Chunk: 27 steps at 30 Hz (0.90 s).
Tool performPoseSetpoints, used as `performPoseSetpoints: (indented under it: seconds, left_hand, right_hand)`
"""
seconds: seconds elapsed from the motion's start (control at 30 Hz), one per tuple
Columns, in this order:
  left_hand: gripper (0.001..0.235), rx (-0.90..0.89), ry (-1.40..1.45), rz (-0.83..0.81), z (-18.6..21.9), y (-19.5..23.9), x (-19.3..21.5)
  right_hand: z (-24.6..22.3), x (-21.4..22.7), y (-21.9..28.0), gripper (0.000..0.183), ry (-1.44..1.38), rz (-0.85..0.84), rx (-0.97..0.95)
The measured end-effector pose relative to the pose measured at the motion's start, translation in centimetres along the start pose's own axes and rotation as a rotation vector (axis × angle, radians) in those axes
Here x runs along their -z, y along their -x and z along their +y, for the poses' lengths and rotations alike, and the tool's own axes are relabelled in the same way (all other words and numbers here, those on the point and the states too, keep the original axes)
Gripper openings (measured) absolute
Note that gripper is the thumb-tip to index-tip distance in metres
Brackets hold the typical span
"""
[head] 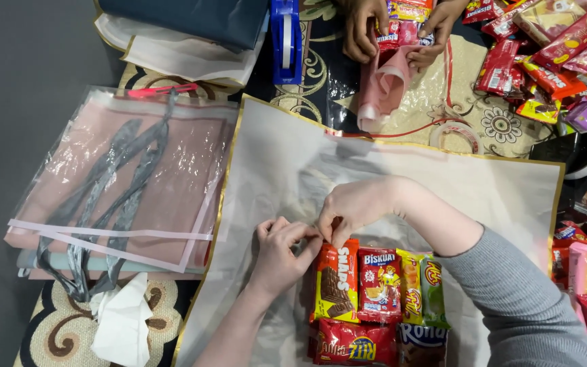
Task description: Arranging and aligning various snack packets on a decorative wrapping sheet for a gift bouquet.
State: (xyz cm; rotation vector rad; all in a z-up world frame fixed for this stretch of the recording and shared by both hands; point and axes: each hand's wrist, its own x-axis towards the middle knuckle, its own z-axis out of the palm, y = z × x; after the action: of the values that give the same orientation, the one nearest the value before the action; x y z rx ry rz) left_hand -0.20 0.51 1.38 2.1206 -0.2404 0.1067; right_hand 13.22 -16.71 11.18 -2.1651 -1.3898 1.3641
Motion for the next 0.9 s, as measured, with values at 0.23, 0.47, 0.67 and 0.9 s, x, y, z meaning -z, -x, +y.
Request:
performPoseSetpoints:
  seconds: [0.23, 0.47, 0.67, 0.9]
  left_hand:
    - [0.018, -0.038, -0.001, 0.024, 1.0, -0.1, 0.1]
    - [0.024, 0.013, -0.040, 0.024, 0.8, 0.1, -0.3]
    - [0.030, 0.045, -0.013, -0.012, 1.8, 0.0, 0.4]
    - [0.022, -0.022, -0.095, -0.014, 1.3, 0.0, 0.0]
  right_hand:
    - [0.8, -0.9, -1.7, 0.019, 0.179, 0.017, -0.022]
    - [1.2, -0.3, -0.6, 0.017, -0.023, 0.017, -0.036]
    - [2.5, -1.3, -0.8, 0.021, -0.209, 0.091, 0.003]
    - [5.0, -2.6, -2.2, 0.019, -0.250, 0.106, 0.055]
